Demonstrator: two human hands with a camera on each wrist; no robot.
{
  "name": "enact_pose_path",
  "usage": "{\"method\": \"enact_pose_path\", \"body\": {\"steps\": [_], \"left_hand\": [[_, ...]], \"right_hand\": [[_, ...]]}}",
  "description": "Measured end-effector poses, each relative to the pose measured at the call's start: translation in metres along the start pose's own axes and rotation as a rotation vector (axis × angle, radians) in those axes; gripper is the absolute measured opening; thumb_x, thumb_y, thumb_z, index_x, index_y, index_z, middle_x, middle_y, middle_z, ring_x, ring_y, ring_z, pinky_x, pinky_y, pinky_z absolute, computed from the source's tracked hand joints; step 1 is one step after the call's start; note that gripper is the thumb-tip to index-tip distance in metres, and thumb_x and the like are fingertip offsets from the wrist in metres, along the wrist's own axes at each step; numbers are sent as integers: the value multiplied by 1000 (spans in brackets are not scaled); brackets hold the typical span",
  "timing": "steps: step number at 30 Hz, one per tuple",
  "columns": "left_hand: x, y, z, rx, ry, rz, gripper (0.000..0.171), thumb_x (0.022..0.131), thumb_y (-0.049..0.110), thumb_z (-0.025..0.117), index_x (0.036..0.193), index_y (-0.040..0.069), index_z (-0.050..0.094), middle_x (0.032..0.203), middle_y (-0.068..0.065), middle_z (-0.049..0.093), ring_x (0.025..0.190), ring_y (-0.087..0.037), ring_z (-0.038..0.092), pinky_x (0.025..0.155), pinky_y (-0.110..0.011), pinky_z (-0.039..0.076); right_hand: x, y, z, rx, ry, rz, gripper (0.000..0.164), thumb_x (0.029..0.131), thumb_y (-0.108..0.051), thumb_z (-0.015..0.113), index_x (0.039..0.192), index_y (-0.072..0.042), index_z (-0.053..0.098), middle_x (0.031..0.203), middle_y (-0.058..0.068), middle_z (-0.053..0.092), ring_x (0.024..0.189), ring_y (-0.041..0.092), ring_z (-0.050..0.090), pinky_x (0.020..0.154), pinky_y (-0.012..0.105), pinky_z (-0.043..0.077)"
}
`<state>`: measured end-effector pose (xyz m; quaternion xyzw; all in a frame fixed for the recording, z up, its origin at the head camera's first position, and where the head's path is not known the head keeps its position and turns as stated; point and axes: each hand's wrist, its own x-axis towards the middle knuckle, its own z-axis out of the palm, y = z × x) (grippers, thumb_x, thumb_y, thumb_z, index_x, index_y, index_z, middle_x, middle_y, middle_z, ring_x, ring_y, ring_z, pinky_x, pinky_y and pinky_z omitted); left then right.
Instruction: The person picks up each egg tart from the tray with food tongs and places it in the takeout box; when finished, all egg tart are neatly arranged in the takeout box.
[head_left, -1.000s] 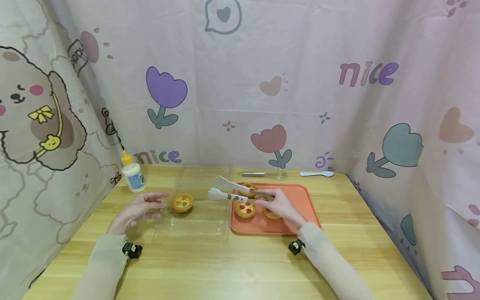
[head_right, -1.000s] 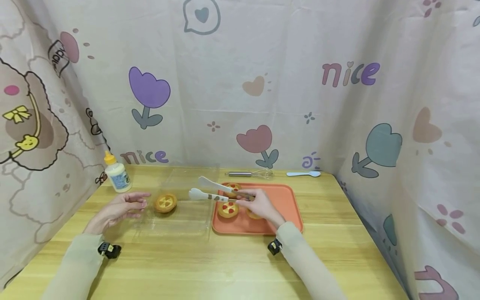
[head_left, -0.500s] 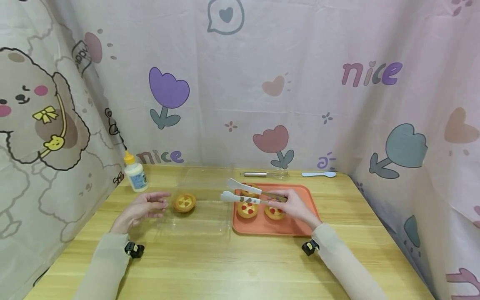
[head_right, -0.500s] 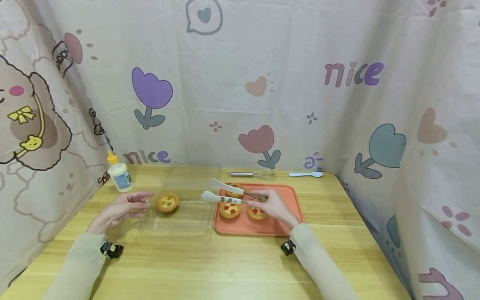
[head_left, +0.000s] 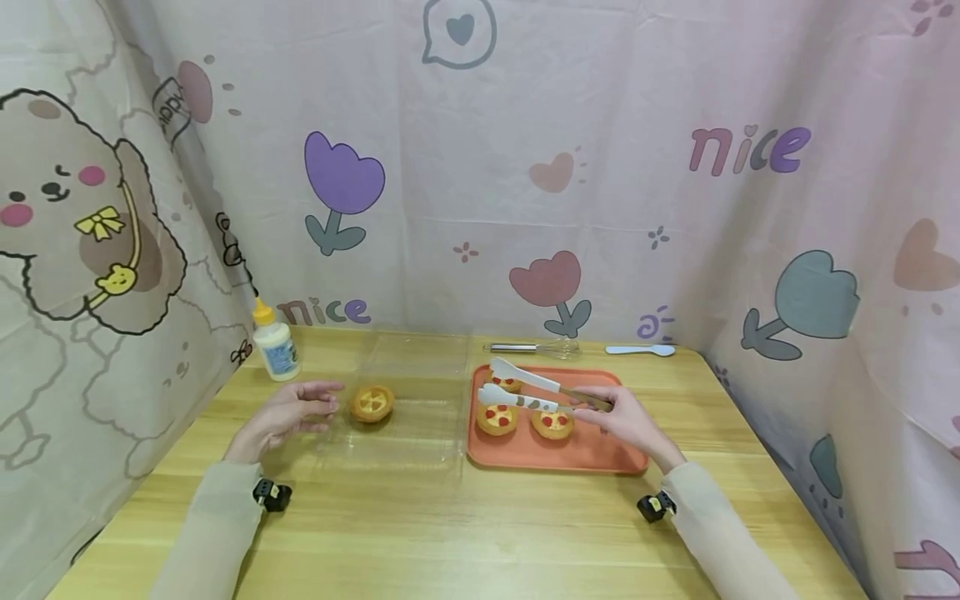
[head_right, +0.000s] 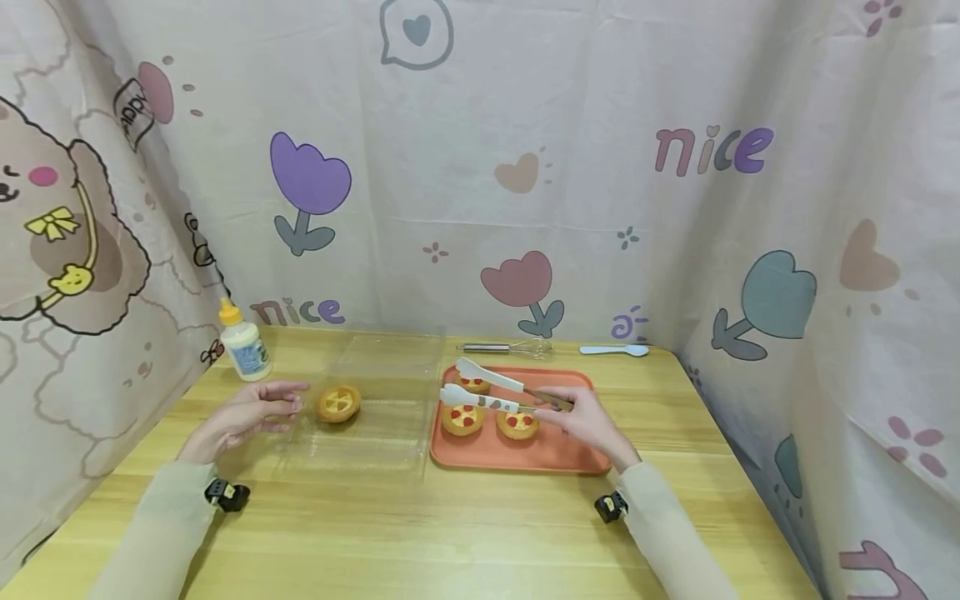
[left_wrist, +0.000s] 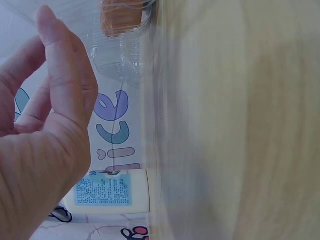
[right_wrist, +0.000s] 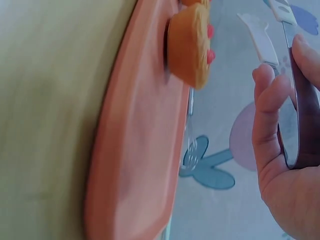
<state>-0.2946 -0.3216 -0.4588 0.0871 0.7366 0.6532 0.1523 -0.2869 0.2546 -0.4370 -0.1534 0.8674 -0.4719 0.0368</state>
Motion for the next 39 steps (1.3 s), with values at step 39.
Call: {"method": "enact_pose_path", "body": {"steps": [39], "left_hand": [[-2, 4, 2, 3, 2, -3, 58, 96, 6, 60, 145, -10, 33, 107, -8, 65, 93, -19, 68, 78, -33, 62]], "right_hand": [[-45, 35, -63, 4, -18, 68, 60, 88, -26, 74, 136, 3, 54, 119, 21, 68, 68, 16, 62, 51, 33, 54]]}}
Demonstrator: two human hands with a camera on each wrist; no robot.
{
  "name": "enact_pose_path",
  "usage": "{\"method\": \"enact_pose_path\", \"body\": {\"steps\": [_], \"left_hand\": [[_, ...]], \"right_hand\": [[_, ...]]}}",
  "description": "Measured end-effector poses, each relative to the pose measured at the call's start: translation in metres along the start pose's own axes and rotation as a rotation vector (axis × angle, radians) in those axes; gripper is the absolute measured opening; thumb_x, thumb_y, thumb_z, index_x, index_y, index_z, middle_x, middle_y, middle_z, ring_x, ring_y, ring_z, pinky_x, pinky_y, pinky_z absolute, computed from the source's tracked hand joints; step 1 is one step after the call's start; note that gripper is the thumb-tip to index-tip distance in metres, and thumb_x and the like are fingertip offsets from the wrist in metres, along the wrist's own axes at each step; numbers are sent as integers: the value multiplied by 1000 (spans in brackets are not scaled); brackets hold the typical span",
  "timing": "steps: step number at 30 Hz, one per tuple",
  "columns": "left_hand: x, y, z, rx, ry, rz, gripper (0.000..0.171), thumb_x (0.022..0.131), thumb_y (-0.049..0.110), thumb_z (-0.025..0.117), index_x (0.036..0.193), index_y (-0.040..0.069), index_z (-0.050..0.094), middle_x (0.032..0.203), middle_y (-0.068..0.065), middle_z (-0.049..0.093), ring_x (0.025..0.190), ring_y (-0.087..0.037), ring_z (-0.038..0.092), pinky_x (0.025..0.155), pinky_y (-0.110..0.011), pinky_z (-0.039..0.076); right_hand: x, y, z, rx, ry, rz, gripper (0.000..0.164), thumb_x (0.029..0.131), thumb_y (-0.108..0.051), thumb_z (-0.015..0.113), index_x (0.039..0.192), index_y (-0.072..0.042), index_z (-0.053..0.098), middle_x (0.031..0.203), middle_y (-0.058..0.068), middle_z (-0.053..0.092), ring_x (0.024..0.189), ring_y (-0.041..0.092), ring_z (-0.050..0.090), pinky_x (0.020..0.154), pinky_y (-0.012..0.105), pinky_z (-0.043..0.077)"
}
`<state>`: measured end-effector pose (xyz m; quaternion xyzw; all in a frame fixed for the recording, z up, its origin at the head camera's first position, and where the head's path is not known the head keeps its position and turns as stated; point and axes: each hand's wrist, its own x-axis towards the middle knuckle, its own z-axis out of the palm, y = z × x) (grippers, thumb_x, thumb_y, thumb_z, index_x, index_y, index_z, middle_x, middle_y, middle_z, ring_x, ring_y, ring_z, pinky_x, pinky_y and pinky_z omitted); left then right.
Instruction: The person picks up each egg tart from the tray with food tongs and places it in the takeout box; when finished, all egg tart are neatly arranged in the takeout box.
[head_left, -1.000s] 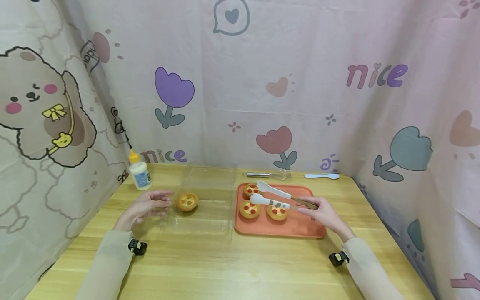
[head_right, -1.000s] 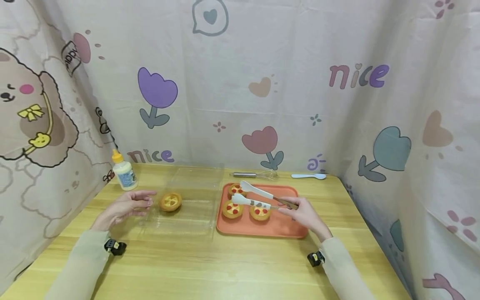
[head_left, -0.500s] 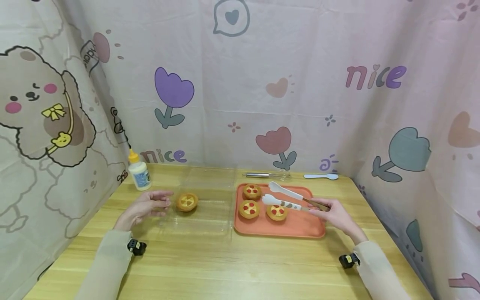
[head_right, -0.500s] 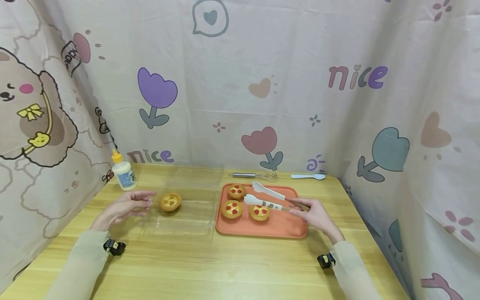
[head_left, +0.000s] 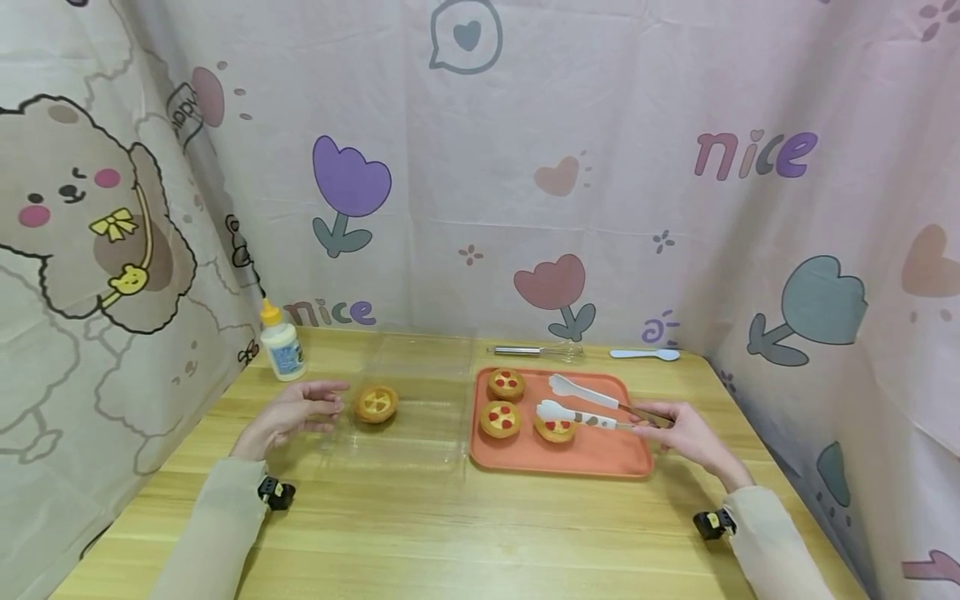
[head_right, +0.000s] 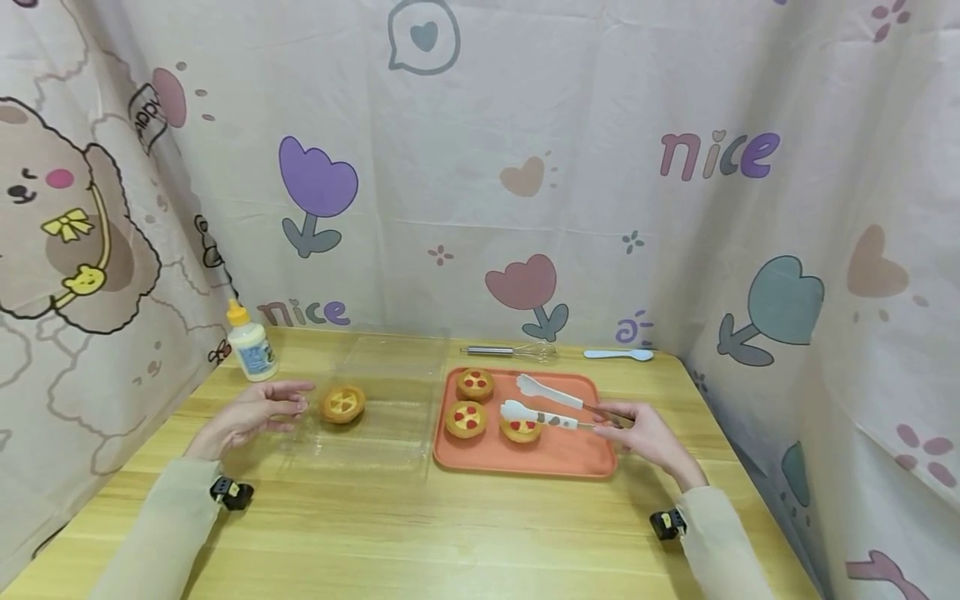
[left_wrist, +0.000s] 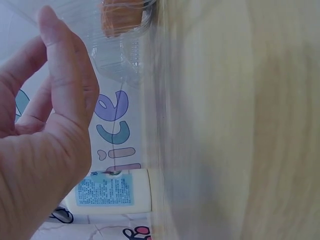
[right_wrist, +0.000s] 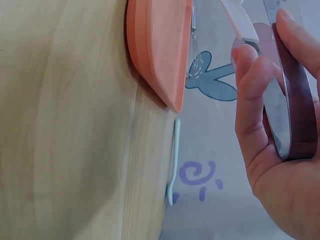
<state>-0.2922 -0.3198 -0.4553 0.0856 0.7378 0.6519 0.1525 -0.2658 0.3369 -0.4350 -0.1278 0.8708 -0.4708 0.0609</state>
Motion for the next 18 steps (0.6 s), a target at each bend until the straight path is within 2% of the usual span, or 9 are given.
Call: {"method": "enact_pose_path", "body": {"steps": [5, 11, 18], "left_hand": [[0, 0, 1, -1, -7, 11, 58, 96, 6, 60, 145, -11, 33, 107, -8, 65, 92, -19, 68, 77, -32, 62], [0, 0, 0, -1, -5, 7, 57, 96, 5, 59, 145, -11, 34, 107, -8, 66, 92, -19, 68, 77, -31, 62], [0, 0, 0, -8, -11, 6, 57, 96, 4, 59, 145, -11, 33, 106, -7, 67, 93, -18, 68, 77, -30, 62]], "right_hand": [[-2, 6, -5, -52, -32, 7, 56, 87, -29, 75, 132, 2, 59, 115, 19, 70, 58, 15, 54, 51, 35, 55], [-3, 7, -7, -93, -73, 10, 52, 88, -30, 74, 129, -1, 62, 112, 16, 70, 63, 16, 55, 54, 36, 56], [-7, 4, -10, -88, -102, -16, 54, 87, -27, 75, 130, 2, 60, 115, 22, 67, 67, 18, 56, 54, 35, 56]]}}
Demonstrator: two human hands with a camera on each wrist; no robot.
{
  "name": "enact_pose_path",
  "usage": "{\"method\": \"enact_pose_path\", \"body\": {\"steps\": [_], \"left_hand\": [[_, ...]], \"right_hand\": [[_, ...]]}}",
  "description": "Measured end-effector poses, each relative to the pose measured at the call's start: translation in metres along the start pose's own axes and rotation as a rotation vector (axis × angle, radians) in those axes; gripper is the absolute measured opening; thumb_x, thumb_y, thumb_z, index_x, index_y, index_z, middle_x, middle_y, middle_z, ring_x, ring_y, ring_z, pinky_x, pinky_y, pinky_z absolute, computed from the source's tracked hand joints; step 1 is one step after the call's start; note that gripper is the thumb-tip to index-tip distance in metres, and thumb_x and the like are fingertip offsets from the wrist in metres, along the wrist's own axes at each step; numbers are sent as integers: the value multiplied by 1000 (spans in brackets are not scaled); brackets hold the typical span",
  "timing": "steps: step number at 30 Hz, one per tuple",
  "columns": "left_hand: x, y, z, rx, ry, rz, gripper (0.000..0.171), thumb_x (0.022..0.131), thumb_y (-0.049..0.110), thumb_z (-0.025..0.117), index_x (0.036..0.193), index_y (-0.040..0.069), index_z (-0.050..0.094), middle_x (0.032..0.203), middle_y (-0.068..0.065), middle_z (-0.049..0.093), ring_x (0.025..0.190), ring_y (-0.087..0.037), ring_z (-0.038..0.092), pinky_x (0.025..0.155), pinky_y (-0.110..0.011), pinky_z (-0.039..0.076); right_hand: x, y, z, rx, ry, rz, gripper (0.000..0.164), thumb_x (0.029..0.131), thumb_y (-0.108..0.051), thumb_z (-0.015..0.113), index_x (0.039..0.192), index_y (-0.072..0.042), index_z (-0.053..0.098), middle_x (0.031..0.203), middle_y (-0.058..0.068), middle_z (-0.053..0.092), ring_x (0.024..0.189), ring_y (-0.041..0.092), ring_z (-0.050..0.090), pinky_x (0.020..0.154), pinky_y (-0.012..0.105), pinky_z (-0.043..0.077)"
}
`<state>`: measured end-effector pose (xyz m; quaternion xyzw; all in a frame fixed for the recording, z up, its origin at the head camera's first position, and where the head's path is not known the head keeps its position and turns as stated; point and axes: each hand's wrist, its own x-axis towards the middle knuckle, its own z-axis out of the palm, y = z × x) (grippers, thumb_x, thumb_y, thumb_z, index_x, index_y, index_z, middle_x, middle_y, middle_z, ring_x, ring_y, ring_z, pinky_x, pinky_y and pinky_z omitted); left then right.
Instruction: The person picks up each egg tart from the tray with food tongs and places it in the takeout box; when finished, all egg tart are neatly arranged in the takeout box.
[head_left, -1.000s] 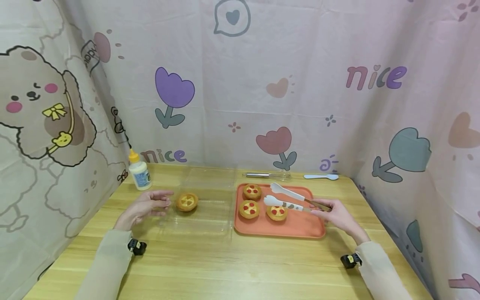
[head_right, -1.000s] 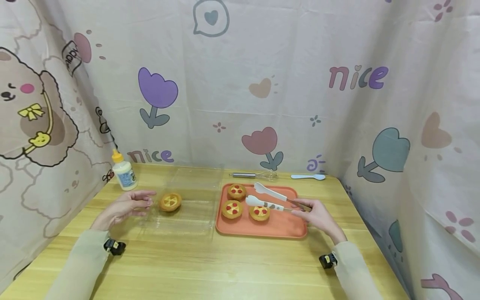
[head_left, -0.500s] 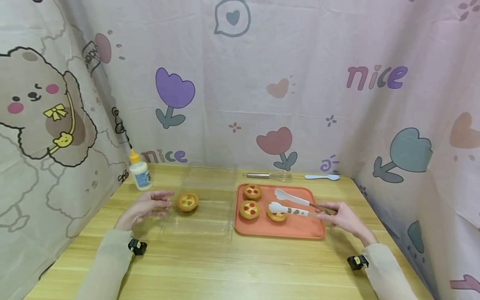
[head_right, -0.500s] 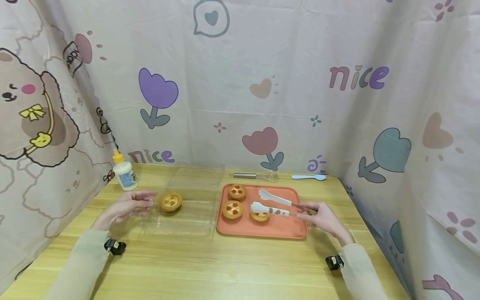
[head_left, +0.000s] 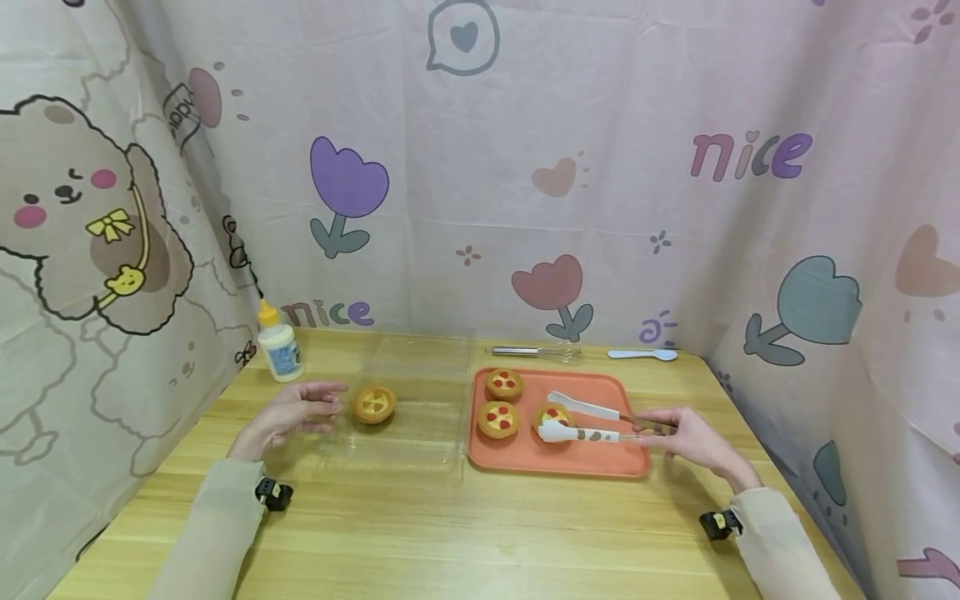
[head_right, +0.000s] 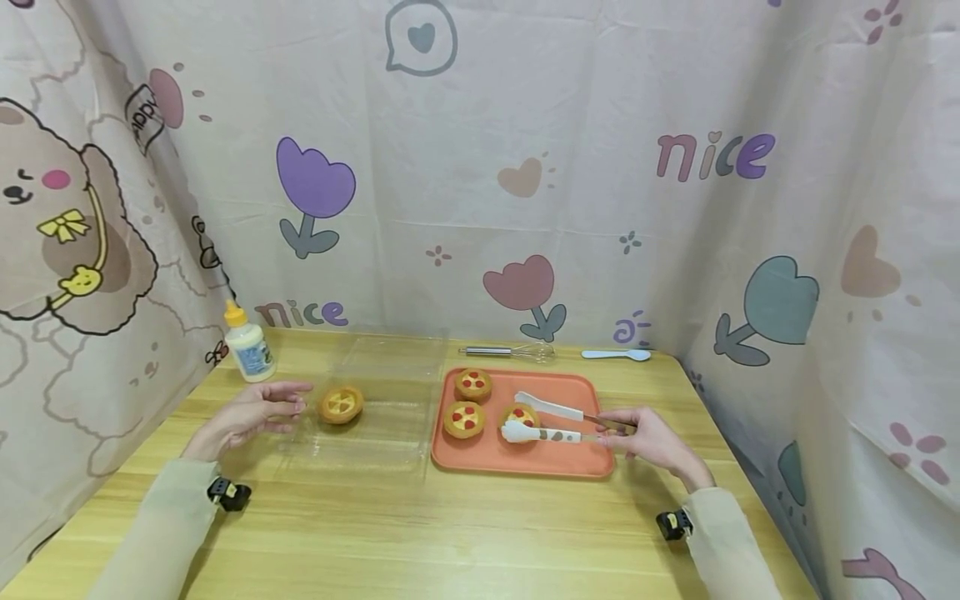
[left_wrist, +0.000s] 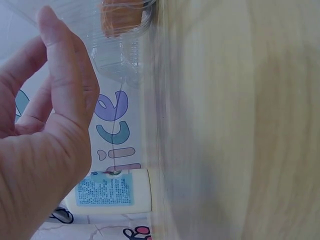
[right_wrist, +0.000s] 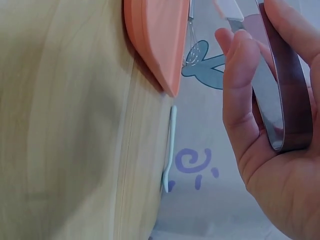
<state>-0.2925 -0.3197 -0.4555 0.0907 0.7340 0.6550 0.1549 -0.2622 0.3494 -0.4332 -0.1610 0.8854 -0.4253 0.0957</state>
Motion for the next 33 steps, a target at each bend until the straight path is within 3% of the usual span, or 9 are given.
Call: {"method": "enact_pose_path", "body": {"steps": [7, 16, 33], "left_hand": [[-1, 0, 0, -11, -6, -1, 56, 97, 5, 58, 145, -10, 34, 104, -4, 65, 93, -17, 67, 77, -30, 61], [0, 0, 0, -16, -10, 8, 54, 97, 5, 58, 144, -9, 36, 102, -1, 64, 91, -17, 67, 77, -30, 61], [-2, 2, 2, -17, 10, -15, 55, 96, 6, 61, 144, -7, 38, 104, -6, 65, 90, -18, 67, 77, -31, 62]], "right_hand": [[1, 2, 1, 11, -6, -6, 55, 86, -26, 76, 132, -1, 60, 122, 23, 64, 72, 8, 54, 54, 34, 56], [3, 6, 1, -9, 2, -29, 53, 85, -25, 77, 130, -1, 62, 123, 24, 64, 74, 9, 58, 53, 33, 55], [1, 5, 6, -17, 33, -31, 48, 88, -26, 74, 127, 0, 63, 123, 25, 65, 70, 27, 60, 52, 36, 56]]}}
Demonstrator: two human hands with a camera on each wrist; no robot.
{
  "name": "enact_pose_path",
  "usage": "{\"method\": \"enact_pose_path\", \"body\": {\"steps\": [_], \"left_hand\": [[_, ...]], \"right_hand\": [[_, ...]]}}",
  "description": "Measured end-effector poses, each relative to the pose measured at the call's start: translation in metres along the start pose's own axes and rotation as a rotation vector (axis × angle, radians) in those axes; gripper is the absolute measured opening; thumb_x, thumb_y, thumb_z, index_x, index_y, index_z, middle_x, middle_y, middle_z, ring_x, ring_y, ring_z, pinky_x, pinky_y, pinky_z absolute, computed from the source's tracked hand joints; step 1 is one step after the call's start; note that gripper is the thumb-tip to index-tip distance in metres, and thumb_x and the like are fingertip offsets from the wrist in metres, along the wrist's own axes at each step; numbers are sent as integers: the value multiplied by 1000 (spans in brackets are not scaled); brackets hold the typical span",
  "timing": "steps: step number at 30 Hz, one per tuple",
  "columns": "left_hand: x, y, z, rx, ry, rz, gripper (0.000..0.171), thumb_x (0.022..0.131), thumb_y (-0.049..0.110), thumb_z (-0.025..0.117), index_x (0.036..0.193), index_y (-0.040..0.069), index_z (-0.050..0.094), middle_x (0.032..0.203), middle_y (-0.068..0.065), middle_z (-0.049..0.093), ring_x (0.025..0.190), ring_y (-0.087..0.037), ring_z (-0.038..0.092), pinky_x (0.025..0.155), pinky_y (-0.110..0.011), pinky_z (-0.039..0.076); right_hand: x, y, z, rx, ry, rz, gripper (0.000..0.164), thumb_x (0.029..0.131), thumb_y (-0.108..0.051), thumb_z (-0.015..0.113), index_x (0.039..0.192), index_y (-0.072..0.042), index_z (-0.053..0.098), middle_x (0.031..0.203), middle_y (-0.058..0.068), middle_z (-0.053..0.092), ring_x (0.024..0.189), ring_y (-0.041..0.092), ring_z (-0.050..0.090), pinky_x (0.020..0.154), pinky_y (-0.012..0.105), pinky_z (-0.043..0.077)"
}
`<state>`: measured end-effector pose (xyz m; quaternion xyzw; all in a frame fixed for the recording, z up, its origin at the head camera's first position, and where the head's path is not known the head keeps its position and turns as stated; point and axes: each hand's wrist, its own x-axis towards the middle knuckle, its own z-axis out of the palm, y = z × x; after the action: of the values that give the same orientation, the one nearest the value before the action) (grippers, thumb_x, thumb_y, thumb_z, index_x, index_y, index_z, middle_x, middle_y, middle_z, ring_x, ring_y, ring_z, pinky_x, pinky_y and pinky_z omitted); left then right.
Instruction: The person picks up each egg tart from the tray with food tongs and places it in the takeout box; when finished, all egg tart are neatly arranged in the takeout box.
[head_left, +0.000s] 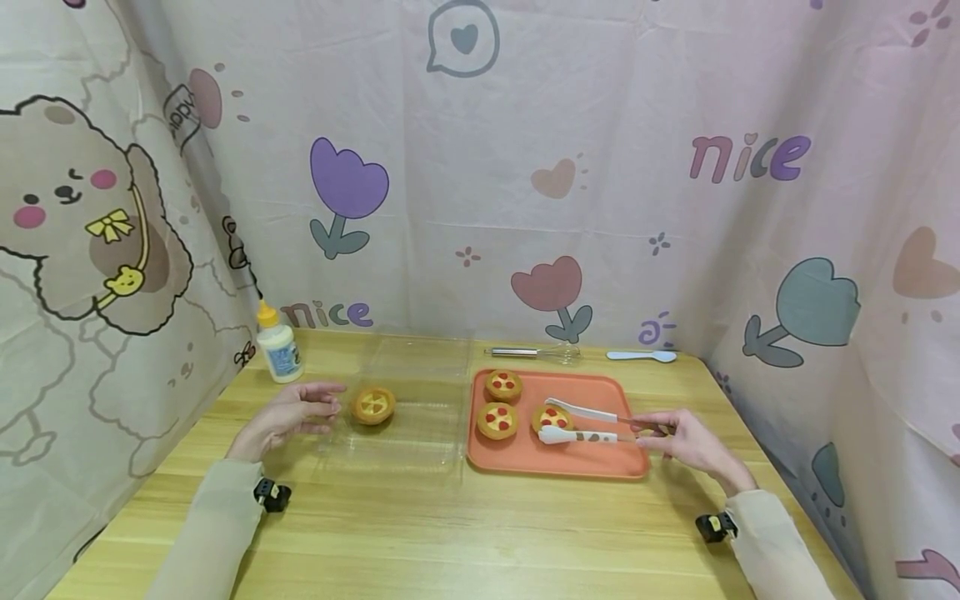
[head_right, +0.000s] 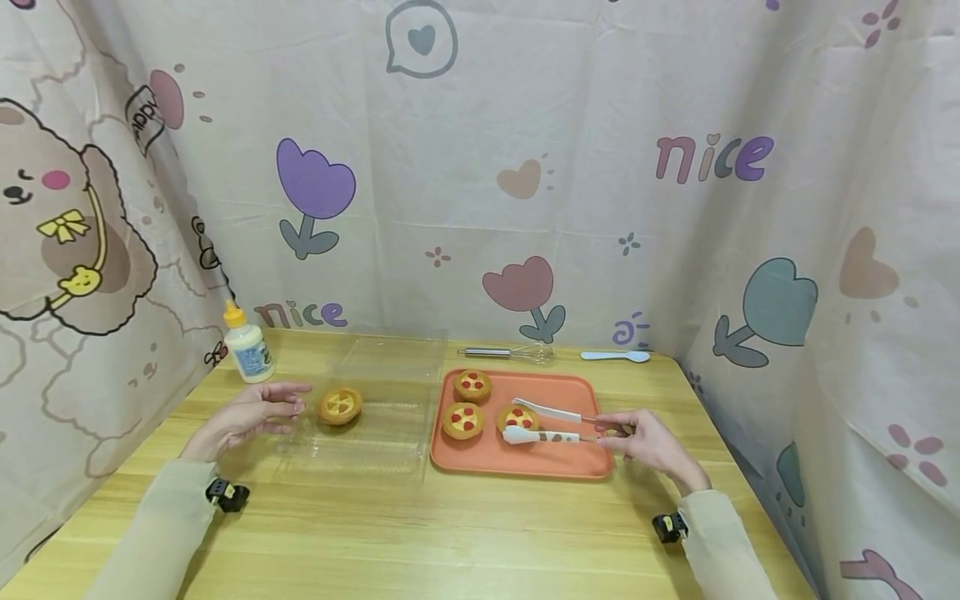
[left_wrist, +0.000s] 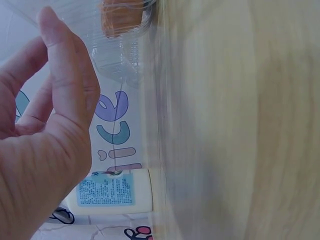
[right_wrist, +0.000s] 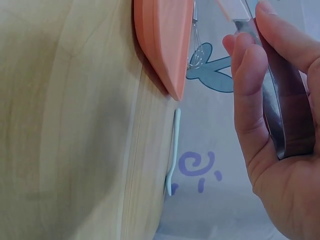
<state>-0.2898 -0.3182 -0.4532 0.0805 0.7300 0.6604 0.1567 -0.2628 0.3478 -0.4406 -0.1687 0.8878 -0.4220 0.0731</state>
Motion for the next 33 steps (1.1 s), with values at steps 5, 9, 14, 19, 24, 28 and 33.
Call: {"method": "enact_pose_path", "body": {"steps": [5, 9, 14, 19, 24, 28, 33], "left_hand": [[0, 1, 0, 15, 0, -5, 56, 96, 7, 61, 145, -8, 37, 104, -6, 64, 91, -18, 67, 77, -31, 62], [0, 0, 0, 11, 1, -5, 57, 96, 8, 61, 145, -7, 37, 102, -3, 64, 91, -18, 67, 77, -32, 62], [0, 0, 0, 17, 3, -1, 57, 96, 7, 61, 145, -9, 35, 103, -5, 65, 91, -19, 67, 77, -32, 62], [1, 0, 1, 21, 6, 5, 58, 95, 6, 61, 145, -10, 35, 105, -7, 67, 91, -20, 68, 78, -33, 62], [1, 0, 1, 16, 4, 6, 58, 96, 5, 60, 145, -11, 34, 104, -6, 67, 91, -20, 68, 78, -33, 62], [1, 0, 0, 6, 0, 7, 58, 96, 6, 61, 145, -10, 35, 104, -7, 66, 91, -20, 68, 77, -32, 62], [2, -1, 0, 5, -5, 10, 56, 96, 5, 60, 144, -9, 37, 103, -6, 65, 91, -20, 68, 78, -32, 62]], "right_hand": [[0, -2, 0, 9, 14, 4, 47, 88, -27, 74, 127, -2, 64, 121, 23, 67, 64, 22, 58, 51, 36, 56], [1, -5, 1, 8, 34, 14, 48, 87, -28, 74, 127, -4, 65, 119, 19, 69, 64, 19, 58, 52, 36, 56], [3, -10, 5, 15, 60, 32, 48, 86, -30, 75, 128, -7, 65, 119, 17, 69, 61, 19, 57, 53, 36, 57], [6, -15, 9, 17, 77, 25, 49, 86, -31, 75, 129, -8, 65, 119, 17, 69, 63, 20, 56, 56, 36, 57], [11, -19, 15, 27, 92, 31, 48, 88, -29, 73, 130, -6, 63, 116, 16, 70, 61, 16, 55, 54, 36, 57], [17, -24, 21, 54, 97, 42, 50, 88, -28, 74, 130, -4, 63, 110, 21, 71, 61, 24, 58, 53, 38, 57], [23, -31, 28, 62, 116, 60, 52, 87, -31, 75, 130, -5, 63, 94, 25, 70, 68, 32, 64, 55, 40, 58]]}}
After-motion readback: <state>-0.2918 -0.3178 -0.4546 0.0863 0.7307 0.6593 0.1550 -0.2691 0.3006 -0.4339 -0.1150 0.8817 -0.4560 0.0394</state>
